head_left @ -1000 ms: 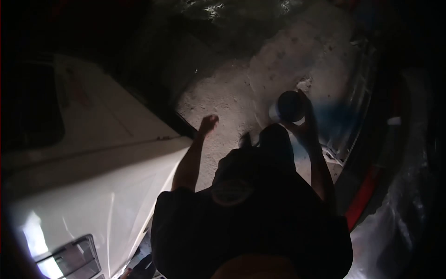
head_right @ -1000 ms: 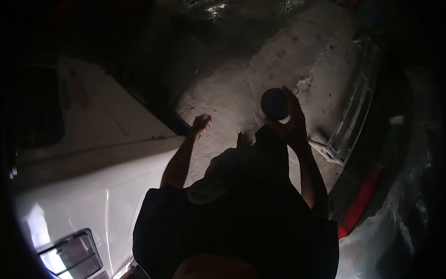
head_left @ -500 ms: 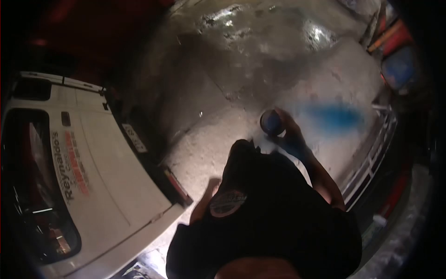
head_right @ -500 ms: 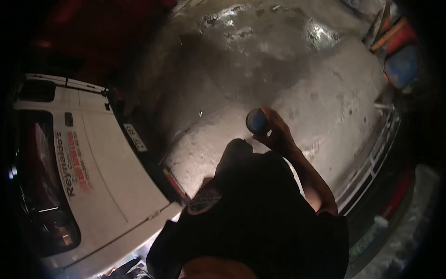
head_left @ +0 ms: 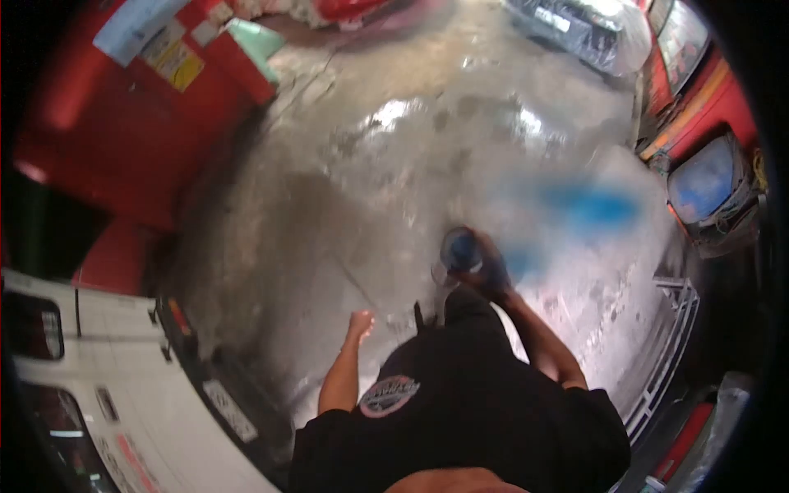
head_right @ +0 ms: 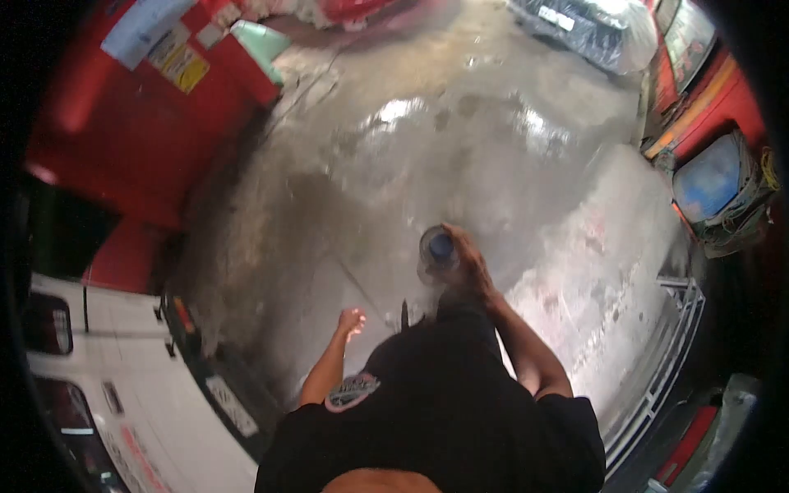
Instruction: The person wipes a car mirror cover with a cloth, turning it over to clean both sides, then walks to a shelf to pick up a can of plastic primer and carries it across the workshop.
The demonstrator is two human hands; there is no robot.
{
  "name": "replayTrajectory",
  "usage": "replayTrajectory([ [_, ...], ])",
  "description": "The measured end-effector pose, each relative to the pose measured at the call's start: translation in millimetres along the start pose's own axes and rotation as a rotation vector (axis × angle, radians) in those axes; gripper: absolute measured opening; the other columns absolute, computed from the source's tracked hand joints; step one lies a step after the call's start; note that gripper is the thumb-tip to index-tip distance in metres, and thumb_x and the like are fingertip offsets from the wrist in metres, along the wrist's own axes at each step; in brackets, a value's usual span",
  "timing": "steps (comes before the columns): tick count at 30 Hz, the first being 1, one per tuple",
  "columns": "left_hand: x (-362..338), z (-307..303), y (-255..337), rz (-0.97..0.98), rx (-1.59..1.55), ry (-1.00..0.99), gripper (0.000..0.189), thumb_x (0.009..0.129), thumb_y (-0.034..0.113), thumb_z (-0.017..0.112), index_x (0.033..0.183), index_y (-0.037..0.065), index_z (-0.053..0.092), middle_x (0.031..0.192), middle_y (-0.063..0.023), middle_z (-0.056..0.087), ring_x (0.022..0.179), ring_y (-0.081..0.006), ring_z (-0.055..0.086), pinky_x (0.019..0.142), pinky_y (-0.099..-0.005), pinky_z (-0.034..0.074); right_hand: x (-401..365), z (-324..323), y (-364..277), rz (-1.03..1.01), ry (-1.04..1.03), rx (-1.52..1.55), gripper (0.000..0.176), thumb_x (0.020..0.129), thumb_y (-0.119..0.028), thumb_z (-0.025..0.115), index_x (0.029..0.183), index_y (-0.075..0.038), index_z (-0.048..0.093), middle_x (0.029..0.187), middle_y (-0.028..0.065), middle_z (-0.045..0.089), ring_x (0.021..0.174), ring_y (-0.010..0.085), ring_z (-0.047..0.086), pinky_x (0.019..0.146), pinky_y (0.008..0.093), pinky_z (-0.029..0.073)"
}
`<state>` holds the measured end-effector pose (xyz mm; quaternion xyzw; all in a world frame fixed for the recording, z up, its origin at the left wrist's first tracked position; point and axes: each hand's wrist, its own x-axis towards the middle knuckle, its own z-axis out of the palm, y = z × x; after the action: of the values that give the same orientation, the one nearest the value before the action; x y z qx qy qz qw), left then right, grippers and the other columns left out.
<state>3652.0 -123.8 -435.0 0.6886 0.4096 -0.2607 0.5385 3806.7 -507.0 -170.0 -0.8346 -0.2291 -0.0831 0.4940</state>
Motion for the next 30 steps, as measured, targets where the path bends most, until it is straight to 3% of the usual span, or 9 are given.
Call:
replayTrajectory([
  [5,121.8,-24.5,400.2,0.689,-0.007,0.133,0.019,0.097,0.025,0.061,0.090,0.009,0.069,0.078,0.0003,0.064,0.068,-0.0135,0.059,0.059,-0.0315,0.047,185.9,10.7,131.5,0.080,0.004,0.015,0.090,0.066,-0.014,0.089,0.145,-0.001,0.048,0.134,0.0229,0.058,0.123,0.0403,0.059,0.104,0.0444,0.049],
  [8,184.4,-11.7,530.9,0.762,-0.221,0.211,0.020,0.098,0.025,0.061,0.092,0.008,0.069,0.081,-0.0011,0.064,0.077,-0.0141,0.060,0.069,-0.0324,0.049,311.5,12.2,212.6,0.009,-0.125,-0.032,0.093,0.065,-0.014,0.089,0.147,-0.002,0.045,0.137,0.0235,0.056,0.128,0.0427,0.054,0.107,0.0462,0.046],
  [10,242.8,4.5,555.3,0.622,-0.229,0.141,0.021,0.098,0.026,0.061,0.097,0.007,0.070,0.083,-0.0022,0.065,0.079,-0.0145,0.061,0.071,-0.0326,0.051,396.1,0.8,246.3,0.043,-0.158,-0.012,0.093,0.066,-0.015,0.089,0.147,-0.003,0.045,0.139,0.0237,0.054,0.129,0.0430,0.053,0.109,0.0473,0.045],
  [11,294.5,24.3,544.0,0.486,-0.246,0.212,0.014,0.096,0.020,0.060,0.094,0.009,0.068,0.078,-0.0019,0.064,0.066,-0.0150,0.060,0.060,-0.0323,0.051,439.4,-4.0,262.1,0.043,-0.158,-0.007,0.093,0.066,-0.015,0.089,0.147,-0.003,0.045,0.139,0.0237,0.054,0.129,0.0430,0.053,0.109,0.0473,0.045],
  [14,388.1,37.4,474.6,0.064,0.066,-0.335,0.022,0.097,0.027,0.058,0.082,0.012,0.065,0.071,-0.0055,0.061,0.056,-0.0183,0.055,0.044,-0.0362,0.042,565.0,-23.5,301.6,0.013,-0.195,0.030,0.092,0.069,-0.017,0.089,0.147,-0.005,0.044,0.140,0.0240,0.052,0.128,0.0438,0.054,0.108,0.0482,0.045],
  [15,362.6,46.2,463.3,0.123,-0.187,-0.189,0.028,0.094,0.031,0.059,0.074,0.012,0.065,0.067,-0.0069,0.062,0.048,-0.0202,0.054,0.038,-0.0380,0.040,608.4,-30.1,310.5,0.003,-0.218,0.023,0.092,0.069,-0.017,0.089,0.148,-0.005,0.044,0.140,0.0239,0.052,0.127,0.0439,0.054,0.107,0.0477,0.045],
  [19,446.9,59.1,517.8,-0.006,0.110,-0.179,0.028,0.093,0.031,0.060,0.073,0.011,0.064,0.064,-0.0076,0.060,0.046,-0.0205,0.053,0.037,-0.0386,0.039,767.8,-26.1,398.7,-0.031,-0.170,0.007,0.093,0.067,-0.017,0.091,0.147,-0.004,0.045,0.139,0.0224,0.054,0.130,0.0404,0.054,0.108,0.0447,0.047],
  [24,624.4,52.2,670.6,0.036,0.265,-0.187,0.028,0.090,0.031,0.061,0.071,0.010,0.064,0.062,-0.0084,0.059,0.044,-0.0209,0.051,0.036,-0.0394,0.038,945.0,-5.1,513.6,0.074,-0.112,0.041,0.091,0.069,-0.017,0.089,0.147,-0.002,0.044,0.135,0.0233,0.056,0.127,0.0421,0.056,0.105,0.0473,0.048],
  [30,876.5,24.6,1081.1,0.203,0.119,-0.202,0.029,0.088,0.031,0.063,0.069,0.008,0.063,0.058,-0.0094,0.057,0.042,-0.0214,0.050,0.035,-0.0404,0.037,1201.2,-63.8,593.7,0.194,-0.024,-0.004,0.093,0.067,-0.022,0.091,0.146,-0.002,0.046,0.137,0.0219,0.056,0.127,0.0404,0.056,0.106,0.0465,0.048],
])
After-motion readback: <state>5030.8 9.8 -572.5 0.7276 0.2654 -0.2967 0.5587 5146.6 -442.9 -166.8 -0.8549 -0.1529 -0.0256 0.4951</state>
